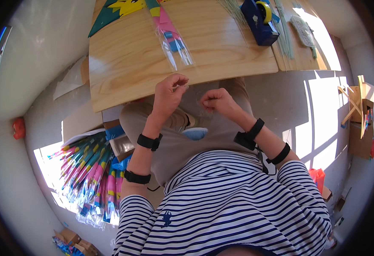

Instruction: The person is assembling colorful paper kites and placing them in plastic sleeves.

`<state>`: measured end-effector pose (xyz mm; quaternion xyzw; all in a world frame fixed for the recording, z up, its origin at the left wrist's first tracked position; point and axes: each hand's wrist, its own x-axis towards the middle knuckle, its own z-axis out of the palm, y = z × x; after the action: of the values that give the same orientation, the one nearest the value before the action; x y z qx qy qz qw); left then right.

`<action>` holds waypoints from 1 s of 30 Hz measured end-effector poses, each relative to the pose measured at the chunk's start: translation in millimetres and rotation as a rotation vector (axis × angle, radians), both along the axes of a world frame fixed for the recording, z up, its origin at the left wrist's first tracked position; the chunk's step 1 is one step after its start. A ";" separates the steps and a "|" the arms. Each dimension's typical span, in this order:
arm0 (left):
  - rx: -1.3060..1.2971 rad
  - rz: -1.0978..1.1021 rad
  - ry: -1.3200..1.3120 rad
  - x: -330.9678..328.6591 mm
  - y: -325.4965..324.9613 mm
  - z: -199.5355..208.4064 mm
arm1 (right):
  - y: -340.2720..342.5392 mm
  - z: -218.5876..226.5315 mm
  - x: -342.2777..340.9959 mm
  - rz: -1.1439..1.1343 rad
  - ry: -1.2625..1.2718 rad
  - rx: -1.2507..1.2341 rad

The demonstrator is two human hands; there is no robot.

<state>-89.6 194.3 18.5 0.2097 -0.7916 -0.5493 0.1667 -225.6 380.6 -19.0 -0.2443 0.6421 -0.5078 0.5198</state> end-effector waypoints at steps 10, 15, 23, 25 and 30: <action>0.181 0.027 -0.141 13.5 27.2 -26.1 | -1.3 16.7 3.0 -0.116 -0.002 0.047; 0.334 0.092 -0.178 14.2 23.6 -26.2 | 2.1 8.3 -2.5 -0.082 0.258 0.078; 0.500 0.034 -0.074 11.0 27.0 -37.6 | -8.7 13.0 6.4 -0.105 0.068 0.006; 0.538 0.054 -0.079 11.0 26.9 -38.9 | -10.1 17.1 7.4 -0.119 0.038 0.015; 0.364 0.103 -0.191 14.1 21.0 -38.7 | 1.7 4.3 -9.2 -0.157 -0.025 -0.009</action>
<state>-75.4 215.3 -20.1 0.3276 -0.6796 -0.6517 0.0782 -234.8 382.3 -14.7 -0.1890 0.6502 -0.5532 0.4853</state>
